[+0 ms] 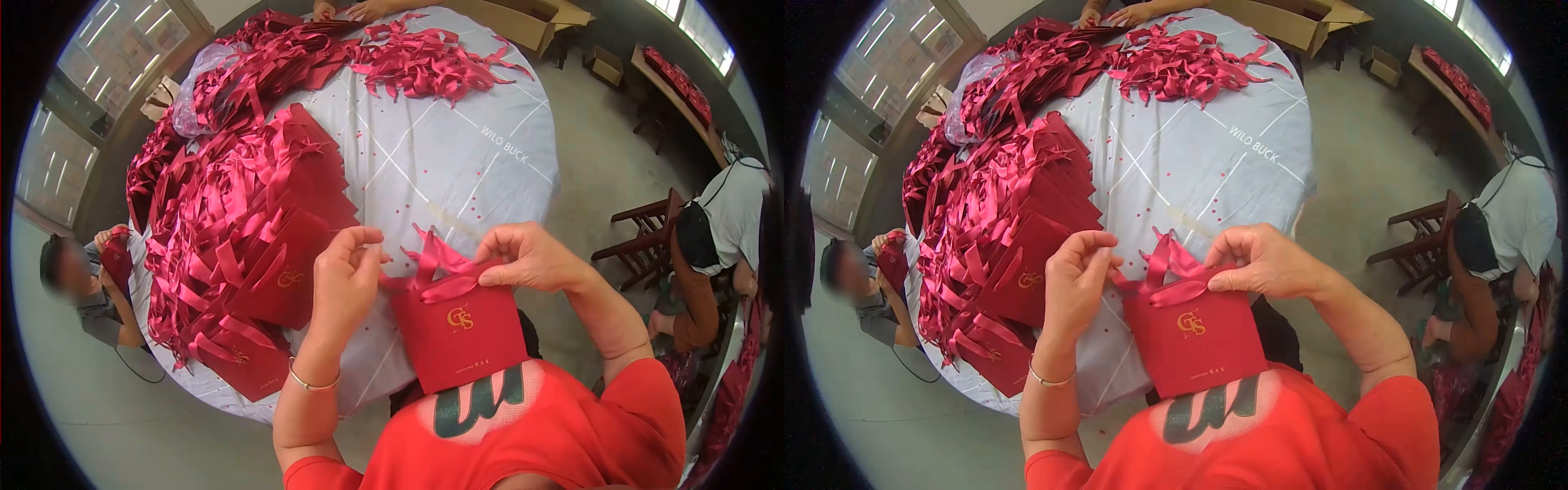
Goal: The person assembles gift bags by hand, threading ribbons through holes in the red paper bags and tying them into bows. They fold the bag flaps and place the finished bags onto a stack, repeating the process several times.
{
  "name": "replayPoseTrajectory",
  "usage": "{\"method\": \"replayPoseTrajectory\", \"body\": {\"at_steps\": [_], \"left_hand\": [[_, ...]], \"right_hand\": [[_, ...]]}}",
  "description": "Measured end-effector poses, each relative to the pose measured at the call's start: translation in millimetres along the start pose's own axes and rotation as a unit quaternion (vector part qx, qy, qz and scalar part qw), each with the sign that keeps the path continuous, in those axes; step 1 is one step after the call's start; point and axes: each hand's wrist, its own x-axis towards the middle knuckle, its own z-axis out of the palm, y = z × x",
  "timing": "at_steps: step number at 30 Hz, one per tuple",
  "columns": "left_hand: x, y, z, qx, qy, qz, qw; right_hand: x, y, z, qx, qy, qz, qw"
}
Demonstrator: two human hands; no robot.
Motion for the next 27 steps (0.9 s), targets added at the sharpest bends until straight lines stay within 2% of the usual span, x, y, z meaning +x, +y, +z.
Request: {"method": "replayPoseTrajectory", "body": {"at_steps": [1,3,5,6,8,9,11,12,13,15,19,23,25,27], "left_hand": [[-0.8,-1.4,-0.4,0.110,0.024,0.062,0.992],[-7.4,8.2,-1.2,0.130,0.034,0.070,0.988],[-12.9,17.7,-4.6,0.237,0.066,0.084,0.966],[-15.2,18.5,-7.4,0.240,0.042,0.072,0.967],[-14.5,18.7,-11.8,0.264,-0.075,-0.010,0.961],[-11.2,14.3,-8.0,0.252,-0.113,-0.009,0.961],[-12.5,17.9,-0.8,0.119,-0.200,-0.139,0.962],[-10.0,19.3,-1.6,0.040,-0.257,-0.206,0.943],[-10.2,14.8,-1.1,0.041,-0.255,-0.206,0.944],[-10.2,1.9,4.9,-0.143,-0.281,-0.226,0.922],[-14.3,4.2,23.5,-0.202,-0.256,-0.201,0.924],[-16.0,4.6,25.5,-0.188,-0.225,-0.174,0.940],[-16.1,2.7,24.6,-0.200,-0.170,-0.145,0.954],[-15.2,6.0,19.7,-0.208,-0.153,-0.133,0.957]], "right_hand": [[-1.2,0.8,-3.3,0.028,0.006,-0.001,1.000],[-5.3,-4.3,-9.1,0.037,0.026,0.008,0.999],[-7.9,-6.7,-16.0,0.048,0.048,0.014,0.998],[-8.6,-6.4,-19.0,0.061,0.053,0.019,0.997],[-10.2,-6.4,-23.3,0.074,0.058,0.025,0.995],[-10.9,-7.0,-24.9,0.085,0.048,0.020,0.995],[-10.7,-8.8,-24.9,0.095,0.034,0.015,0.995],[-10.1,-9.9,-24.4,0.100,0.021,0.003,0.995],[-9.6,-10.8,-23.6,0.106,0.009,-0.009,0.994],[-8.3,-12.4,-20.8,0.092,-0.007,-0.004,0.996],[-4.6,-10.8,-14.8,0.053,-0.032,-0.001,0.998],[-2.7,-16.5,-12.0,0.045,-0.042,0.001,0.998],[-1.3,-17.8,-11.5,0.039,-0.057,0.003,0.998],[0.0,-19.1,-10.2,0.030,-0.064,0.003,0.998]]}}
